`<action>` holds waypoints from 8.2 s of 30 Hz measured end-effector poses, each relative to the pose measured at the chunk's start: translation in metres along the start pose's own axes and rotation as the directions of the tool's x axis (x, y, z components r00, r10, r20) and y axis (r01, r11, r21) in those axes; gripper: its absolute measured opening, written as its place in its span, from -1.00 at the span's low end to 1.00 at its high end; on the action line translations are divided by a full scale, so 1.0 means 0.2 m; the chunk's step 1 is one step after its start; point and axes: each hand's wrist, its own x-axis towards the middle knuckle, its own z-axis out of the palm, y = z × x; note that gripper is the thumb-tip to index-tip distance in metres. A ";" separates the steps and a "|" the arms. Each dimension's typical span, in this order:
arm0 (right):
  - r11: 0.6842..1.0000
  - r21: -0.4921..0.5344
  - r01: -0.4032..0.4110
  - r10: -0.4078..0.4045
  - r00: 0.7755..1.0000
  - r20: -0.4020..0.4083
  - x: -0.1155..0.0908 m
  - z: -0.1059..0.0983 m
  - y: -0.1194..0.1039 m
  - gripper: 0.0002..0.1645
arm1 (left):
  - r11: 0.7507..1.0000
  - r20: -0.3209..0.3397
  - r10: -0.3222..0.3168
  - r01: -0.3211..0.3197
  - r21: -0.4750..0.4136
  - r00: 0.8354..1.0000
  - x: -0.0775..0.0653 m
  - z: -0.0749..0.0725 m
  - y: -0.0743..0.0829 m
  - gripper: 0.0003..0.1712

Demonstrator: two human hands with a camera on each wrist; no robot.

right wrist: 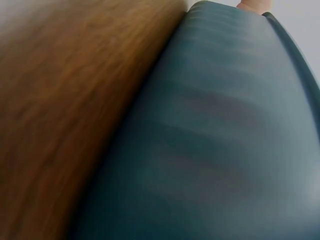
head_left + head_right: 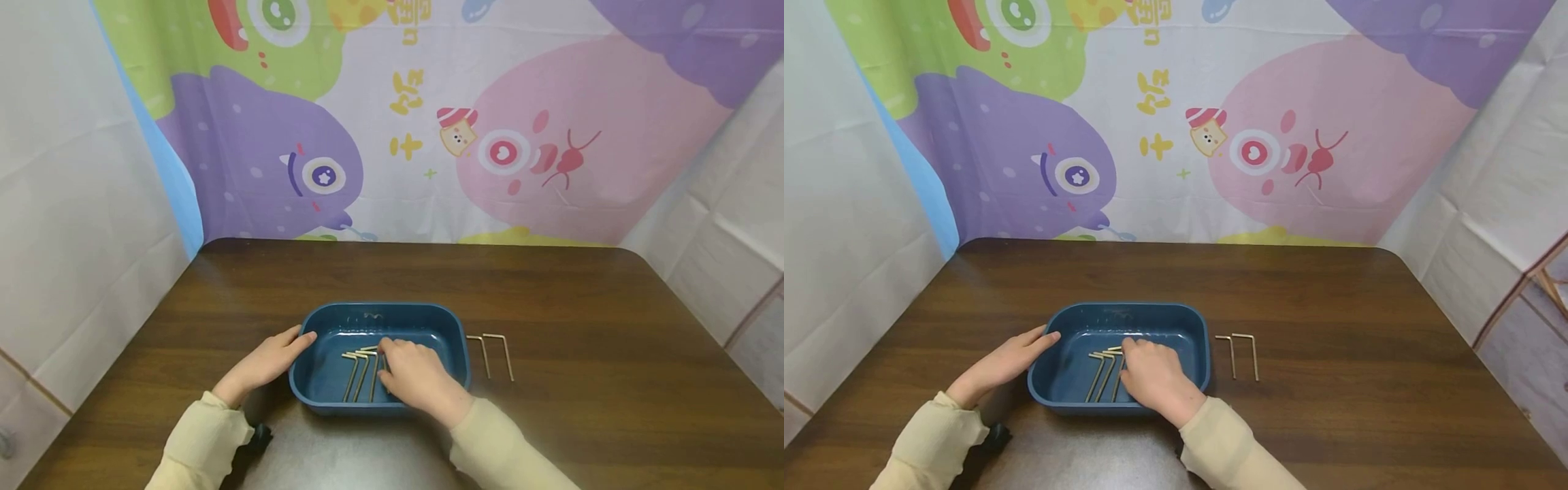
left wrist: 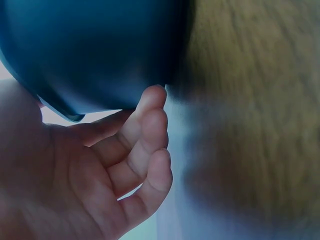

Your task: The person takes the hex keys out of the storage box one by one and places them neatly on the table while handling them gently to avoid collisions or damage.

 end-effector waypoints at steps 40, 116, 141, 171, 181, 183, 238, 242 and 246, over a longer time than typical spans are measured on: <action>0.974 0.059 -0.219 0.203 0.957 0.207 0.04 0.05 -0.01 -0.47 | 1.000 0.009 -0.005 0.005 -0.022 1.000 0.00 0.00 -0.02 -0.25; 0.925 -0.157 -0.345 0.367 0.920 0.138 0.02 0.01 0.04 -0.61 | 1.000 0.004 -0.017 0.017 -0.013 1.000 0.00 -0.01 0.00 -0.22; 0.928 -0.097 -0.359 0.371 0.915 0.159 0.03 0.01 0.05 -0.55 | 1.000 0.012 -0.014 0.014 -0.013 1.000 0.01 0.00 -0.01 -0.22; 0.966 -0.038 -0.255 0.257 0.965 0.052 0.00 -0.05 0.05 -0.54 | 1.000 0.007 0.000 0.000 -0.016 1.000 0.00 0.00 -0.01 -0.23; 0.968 0.040 -0.247 0.246 0.969 0.025 -0.01 -0.09 0.07 -0.63 | 1.000 0.016 -0.002 0.002 -0.023 1.000 -0.01 0.00 0.00 -0.22; 0.970 0.047 -0.238 0.238 0.971 0.010 -0.01 -0.10 0.07 -0.69 | 1.000 0.016 -0.003 0.003 -0.022 1.000 -0.01 0.00 0.00 -0.22; 0.952 0.086 -0.295 0.307 0.929 -0.206 -0.02 -0.26 0.18 -0.87 | 0.999 0.016 -0.015 0.016 -0.031 1.000 0.00 0.00 0.00 -0.21; 0.947 0.096 -0.306 0.319 0.928 -0.191 -0.02 -0.27 0.20 -0.86 | 0.999 0.020 -0.020 0.020 -0.026 1.000 0.00 0.00 -0.01 -0.20; 0.945 0.097 -0.314 0.327 0.927 -0.185 -0.02 -0.28 0.21 -0.86 | 0.999 0.021 -0.020 0.020 -0.027 1.000 0.00 0.00 -0.01 -0.20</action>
